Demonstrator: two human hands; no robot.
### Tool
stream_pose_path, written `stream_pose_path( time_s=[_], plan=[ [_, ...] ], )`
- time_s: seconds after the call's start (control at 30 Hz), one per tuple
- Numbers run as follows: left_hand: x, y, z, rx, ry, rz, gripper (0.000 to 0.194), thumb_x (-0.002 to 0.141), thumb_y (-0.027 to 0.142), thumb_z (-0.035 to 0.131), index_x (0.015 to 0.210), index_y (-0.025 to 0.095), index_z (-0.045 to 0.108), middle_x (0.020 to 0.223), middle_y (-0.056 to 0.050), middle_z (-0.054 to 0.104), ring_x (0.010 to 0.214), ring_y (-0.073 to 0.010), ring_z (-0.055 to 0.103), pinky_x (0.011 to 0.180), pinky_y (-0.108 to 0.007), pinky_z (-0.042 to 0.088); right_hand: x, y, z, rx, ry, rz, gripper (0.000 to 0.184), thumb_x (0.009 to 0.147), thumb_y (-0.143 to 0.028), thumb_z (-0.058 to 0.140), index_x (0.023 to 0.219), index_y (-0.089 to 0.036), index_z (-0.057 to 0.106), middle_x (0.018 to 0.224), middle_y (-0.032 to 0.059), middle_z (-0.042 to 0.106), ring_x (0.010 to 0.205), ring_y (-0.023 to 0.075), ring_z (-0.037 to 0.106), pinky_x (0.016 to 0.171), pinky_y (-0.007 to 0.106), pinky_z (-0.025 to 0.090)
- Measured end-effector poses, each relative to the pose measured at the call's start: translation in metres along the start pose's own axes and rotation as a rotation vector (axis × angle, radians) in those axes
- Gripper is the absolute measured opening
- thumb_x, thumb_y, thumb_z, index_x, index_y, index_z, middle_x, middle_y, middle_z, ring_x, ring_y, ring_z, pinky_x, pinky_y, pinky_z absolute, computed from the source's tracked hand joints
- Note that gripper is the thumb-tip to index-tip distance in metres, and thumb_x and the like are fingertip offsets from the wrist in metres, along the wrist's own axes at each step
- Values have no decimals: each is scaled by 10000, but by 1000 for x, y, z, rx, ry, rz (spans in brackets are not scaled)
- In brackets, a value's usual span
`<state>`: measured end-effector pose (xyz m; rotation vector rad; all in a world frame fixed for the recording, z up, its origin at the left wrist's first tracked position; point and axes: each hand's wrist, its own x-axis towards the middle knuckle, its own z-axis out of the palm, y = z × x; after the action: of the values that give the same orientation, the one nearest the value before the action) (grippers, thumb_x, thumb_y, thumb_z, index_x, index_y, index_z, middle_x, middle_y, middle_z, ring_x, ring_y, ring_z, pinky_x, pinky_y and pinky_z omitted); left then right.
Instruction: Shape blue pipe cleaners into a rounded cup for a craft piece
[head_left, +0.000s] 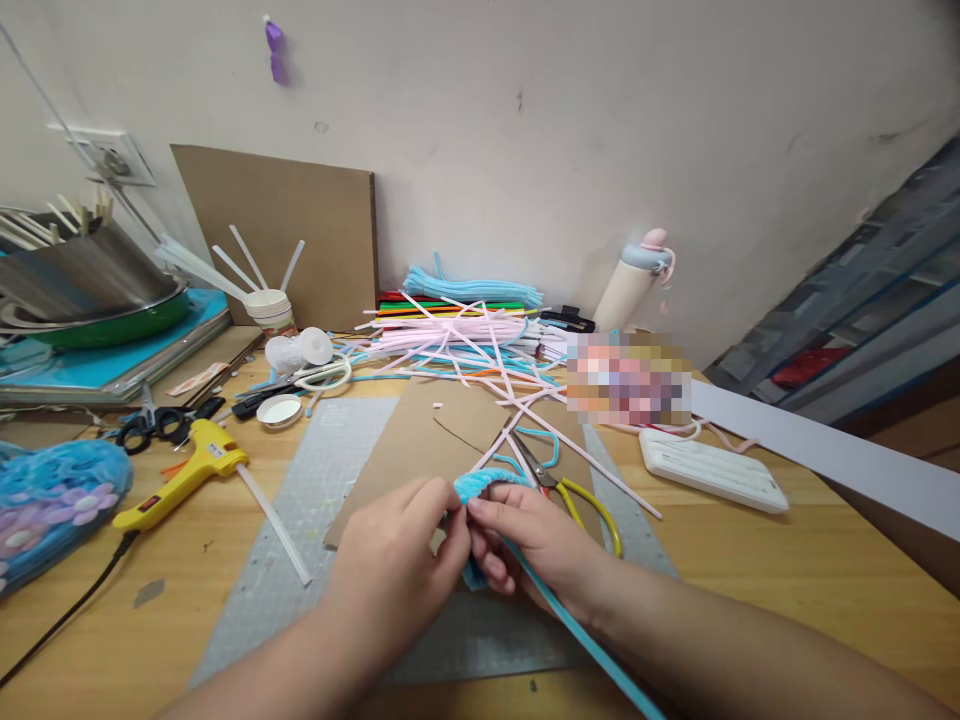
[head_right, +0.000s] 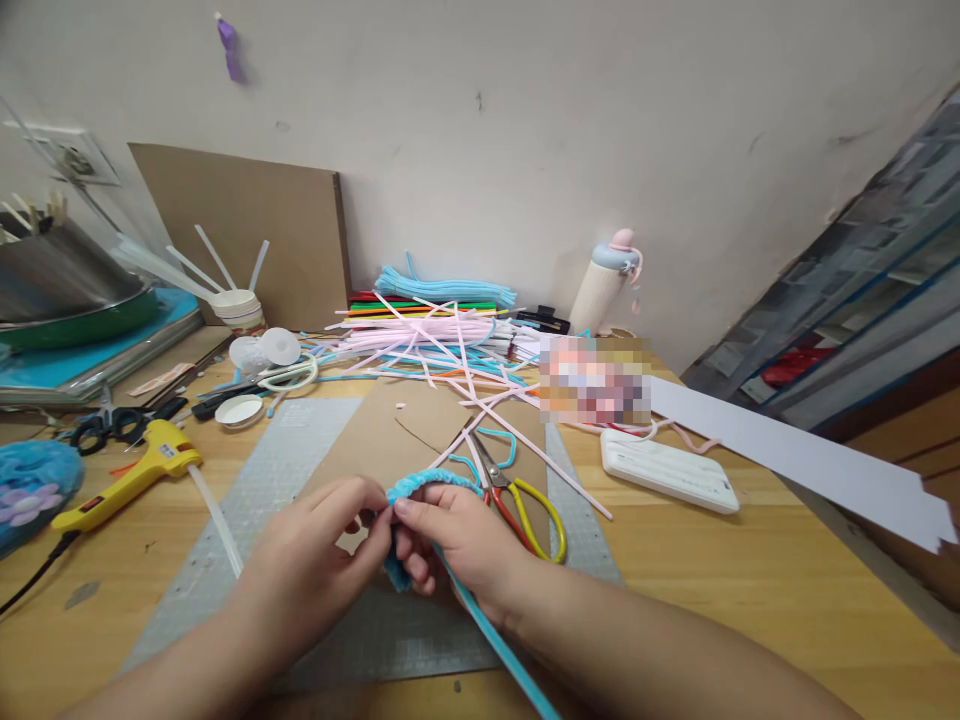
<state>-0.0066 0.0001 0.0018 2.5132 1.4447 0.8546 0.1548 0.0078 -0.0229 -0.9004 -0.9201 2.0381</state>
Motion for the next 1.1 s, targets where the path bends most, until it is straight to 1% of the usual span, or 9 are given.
stream_pose_path(
  time_s=[0.1, 0.2, 0.3, 0.43, 0.6, 0.73, 1.1],
  plan=[
    [3, -5, 2, -165, -37, -25, 127, 843, 212, 499, 723, 204, 540, 661, -2, 604, 609, -133, 571, 531, -234, 392, 1, 4, -4, 99, -8, 16, 290, 754, -394, 720, 755, -141, 578, 567, -45, 552, 397, 39, 449, 357, 152, 332],
    [4, -7, 5, -253, -35, -5, 131, 845, 200, 492, 719, 197, 523, 667, -1, 593, 618, -124, 556, 564, -239, 406, 0, 6, -6, 86, -3, 3, 285, 748, -381, 733, 773, -136, 589, 580, -40, 561, 420, 45, 478, 375, 151, 368],
    [3, -6, 7, -251, -29, 5, 137, 852, 203, 482, 718, 194, 509, 664, -4, 579, 614, -125, 539, 564, -244, 401, 0, 7, -7, 47, 14, -9, 300, 748, -399, 730, 758, -132, 594, 573, -36, 561, 433, 50, 491, 393, 156, 383],
    [1, -5, 7, -256, -24, 17, 143, 855, 208, 476, 716, 197, 505, 664, -9, 574, 613, -125, 529, 558, -242, 393, -1, 8, -7, 18, 34, -9, 321, 736, -420, 734, 737, -133, 591, 575, -34, 564, 442, 52, 493, 403, 162, 377],
    [2, -7, 8, -316, -14, 26, 146, 853, 201, 484, 707, 195, 492, 658, -3, 559, 605, -117, 519, 558, -238, 391, -1, 8, -7, 0, 51, -7, 325, 730, -430, 735, 738, -137, 594, 571, -35, 570, 443, 55, 497, 411, 169, 382],
    [3, -8, 10, -363, -28, 11, 138, 856, 197, 484, 720, 189, 503, 662, -1, 548, 602, -114, 511, 557, -239, 388, -1, 8, -6, -8, 68, -2, 344, 712, -447, 741, 727, -137, 593, 564, -31, 575, 438, 57, 499, 407, 171, 377],
    [4, -8, 11, -363, -49, -2, 142, 860, 207, 475, 721, 188, 498, 667, -3, 536, 610, -120, 498, 563, -248, 386, -1, 8, -6, -26, 70, -9, 357, 709, -457, 739, 730, -132, 593, 561, -32, 571, 436, 55, 499, 411, 171, 381]
  ],
)
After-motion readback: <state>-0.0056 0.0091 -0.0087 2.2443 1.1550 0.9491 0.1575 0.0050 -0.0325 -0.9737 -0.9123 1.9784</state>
